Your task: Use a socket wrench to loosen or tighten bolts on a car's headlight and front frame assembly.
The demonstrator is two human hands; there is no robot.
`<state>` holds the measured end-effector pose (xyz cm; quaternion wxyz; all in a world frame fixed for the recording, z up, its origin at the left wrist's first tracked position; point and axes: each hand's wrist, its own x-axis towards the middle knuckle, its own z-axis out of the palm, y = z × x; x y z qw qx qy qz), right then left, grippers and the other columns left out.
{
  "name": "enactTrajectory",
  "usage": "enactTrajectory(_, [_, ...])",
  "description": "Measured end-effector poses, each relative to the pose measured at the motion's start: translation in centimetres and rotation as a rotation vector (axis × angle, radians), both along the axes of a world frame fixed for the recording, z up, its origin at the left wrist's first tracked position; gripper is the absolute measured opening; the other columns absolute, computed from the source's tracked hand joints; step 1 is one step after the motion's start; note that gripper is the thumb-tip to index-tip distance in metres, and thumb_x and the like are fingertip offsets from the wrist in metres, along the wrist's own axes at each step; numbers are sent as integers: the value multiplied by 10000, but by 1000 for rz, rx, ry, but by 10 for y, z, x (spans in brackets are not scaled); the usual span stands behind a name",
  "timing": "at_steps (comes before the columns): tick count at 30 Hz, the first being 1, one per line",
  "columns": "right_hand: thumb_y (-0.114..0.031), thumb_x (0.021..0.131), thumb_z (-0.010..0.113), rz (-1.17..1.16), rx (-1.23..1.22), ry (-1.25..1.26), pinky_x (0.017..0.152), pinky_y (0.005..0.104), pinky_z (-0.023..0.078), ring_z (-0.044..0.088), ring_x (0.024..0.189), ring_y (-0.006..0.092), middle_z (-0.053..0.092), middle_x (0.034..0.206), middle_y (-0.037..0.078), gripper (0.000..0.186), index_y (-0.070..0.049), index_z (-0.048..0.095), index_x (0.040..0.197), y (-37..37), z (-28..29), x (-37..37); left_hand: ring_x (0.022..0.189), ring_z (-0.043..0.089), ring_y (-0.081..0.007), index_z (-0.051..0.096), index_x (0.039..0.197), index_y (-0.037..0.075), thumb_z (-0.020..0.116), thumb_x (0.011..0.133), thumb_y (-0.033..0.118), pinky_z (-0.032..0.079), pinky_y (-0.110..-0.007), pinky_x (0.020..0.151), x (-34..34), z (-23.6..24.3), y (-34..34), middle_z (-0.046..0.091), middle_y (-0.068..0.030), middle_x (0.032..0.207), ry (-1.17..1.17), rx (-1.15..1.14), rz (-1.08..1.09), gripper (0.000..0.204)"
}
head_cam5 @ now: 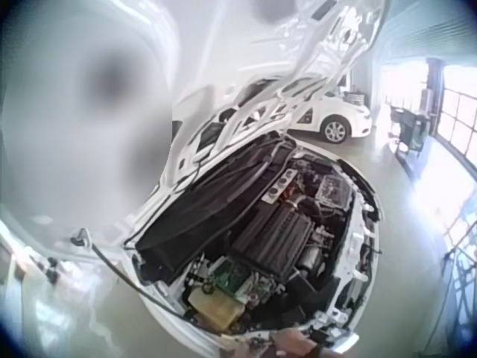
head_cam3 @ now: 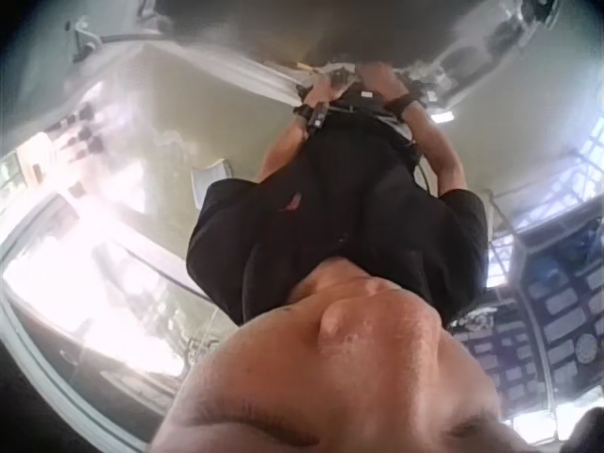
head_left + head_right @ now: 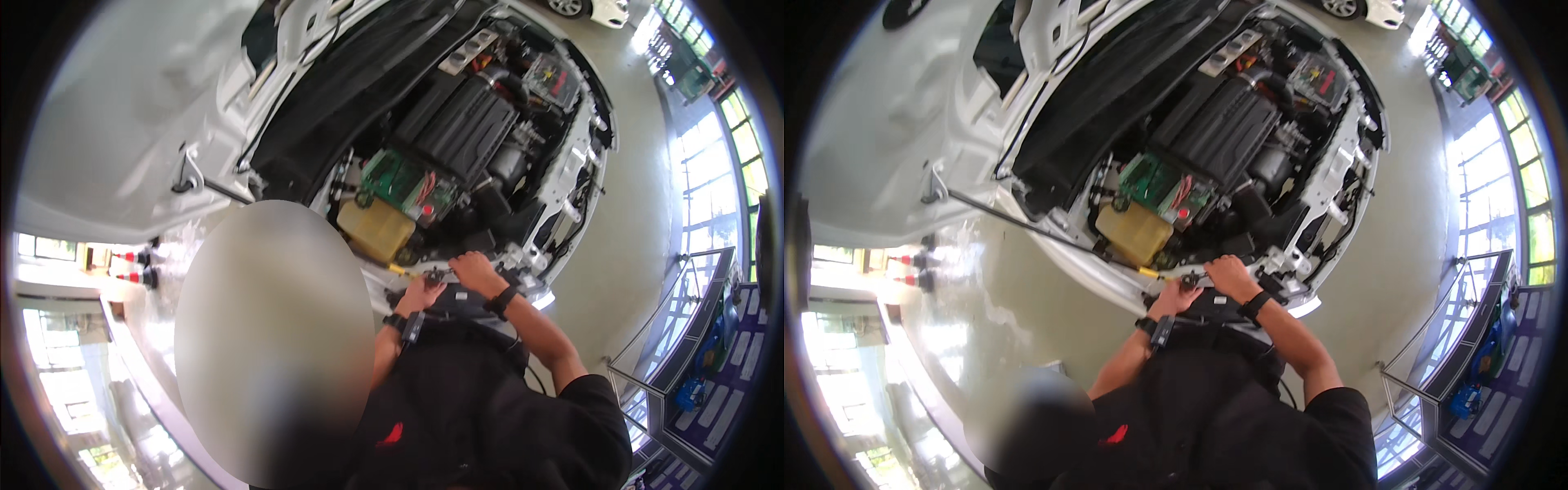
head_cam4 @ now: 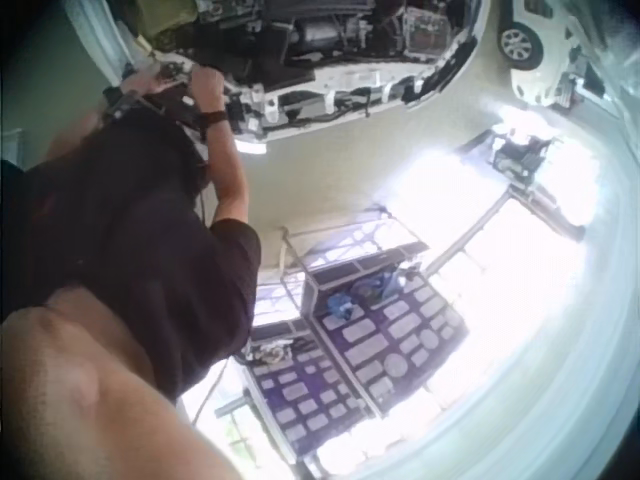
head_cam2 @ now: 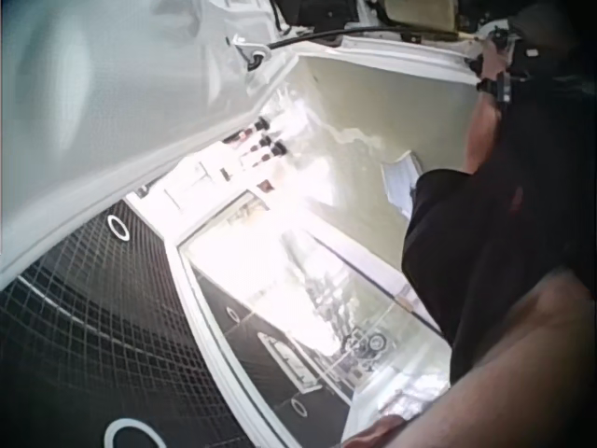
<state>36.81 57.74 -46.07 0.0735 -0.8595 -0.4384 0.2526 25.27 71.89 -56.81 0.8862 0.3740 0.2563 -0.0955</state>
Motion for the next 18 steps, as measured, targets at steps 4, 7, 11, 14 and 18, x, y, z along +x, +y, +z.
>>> enactTrajectory(4, [-266,791,534,13,33,519,687,457,460,593,774,348,621,806,167,232,-79,570,924,-3,7,-16,807,603,-179,525,945,61,484,875,200,473,-346,757,15,-15,4,619,-65,865,430,-596,470,162])
enactTrajectory(7, [-279,799,518,24,59,216,711,427,439,593,791,308,622,806,123,231,-98,582,928,1,15,-23,790,595,-182,535,928,90,426,901,269,454,-417,803,6,-7,6,614,-57,842,359,-572,424,211])
enactTrajectory(11, [-159,737,521,134,295,-468,676,316,384,537,695,188,540,661,21,97,-138,582,809,-14,-14,-10,781,580,-177,542,888,111,470,897,243,397,-477,906,15,33,-10,609,-28,820,521,-467,316,151])
enactTrajectory(14, [-153,736,520,179,333,-405,677,321,391,545,737,196,557,687,37,104,-131,587,813,-10,-10,-2,800,589,-186,534,892,120,478,891,209,390,-483,912,8,11,-6,610,-25,825,430,-420,285,105])
enactTrajectory(18, [-231,748,561,-6,-1,130,731,428,443,582,823,325,618,846,136,231,-71,573,915,-8,1,-20,799,595,-190,562,843,93,459,888,138,407,-469,926,6,10,-7,606,-43,766,433,-449,384,121])
